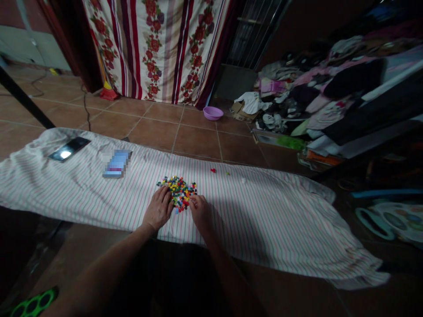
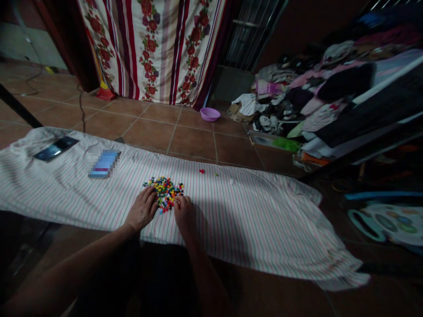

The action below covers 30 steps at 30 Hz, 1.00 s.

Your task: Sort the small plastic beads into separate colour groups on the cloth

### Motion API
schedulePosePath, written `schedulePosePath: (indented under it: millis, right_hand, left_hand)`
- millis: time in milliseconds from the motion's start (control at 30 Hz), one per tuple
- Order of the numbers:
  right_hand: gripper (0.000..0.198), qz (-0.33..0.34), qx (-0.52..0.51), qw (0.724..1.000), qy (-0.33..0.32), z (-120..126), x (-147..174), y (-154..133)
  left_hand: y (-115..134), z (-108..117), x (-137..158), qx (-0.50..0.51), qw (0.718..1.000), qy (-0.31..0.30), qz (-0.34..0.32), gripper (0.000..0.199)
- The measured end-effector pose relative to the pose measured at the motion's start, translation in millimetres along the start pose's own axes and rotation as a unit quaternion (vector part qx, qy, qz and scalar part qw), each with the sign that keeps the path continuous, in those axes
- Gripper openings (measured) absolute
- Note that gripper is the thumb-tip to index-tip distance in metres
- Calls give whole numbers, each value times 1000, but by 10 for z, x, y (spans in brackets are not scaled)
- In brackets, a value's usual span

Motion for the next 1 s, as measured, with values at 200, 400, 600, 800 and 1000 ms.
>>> schedulePosePath:
  millis: [200,400,600,800,1000]
  right_hand:
    - [17,-19,-27,999,23,-77,-95,4]
    - [17,3,19,1000,-18,-88,-199,-52]
    - [14,27,46,998,-21,-105,-220,-104]
    - [17,23,21,999,10,-132,-165,-62]
    - [23,-22,-46,998,30,-105,-115,12]
  left_hand:
    - [2,2,3,14,1000,-13,-13,36]
    - [6,0,1,9,1000,-24,-15,36]
    - [7,-13,10,2,1000,-13,-25,39]
    - [-1,-25,14,9,1000,-15,-12,39]
    - [-1,-28,19,13,1000,-15,-12,41]
Point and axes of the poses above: each hand's wrist, its own x-axis away from the middle knuckle, its own z-axis out of the back of the hand, y = z × x, the point moved 2 cm from there along -x, towards the middle knuckle, and after that the axes turned 13 degrees about y, right-handed, at the moved point
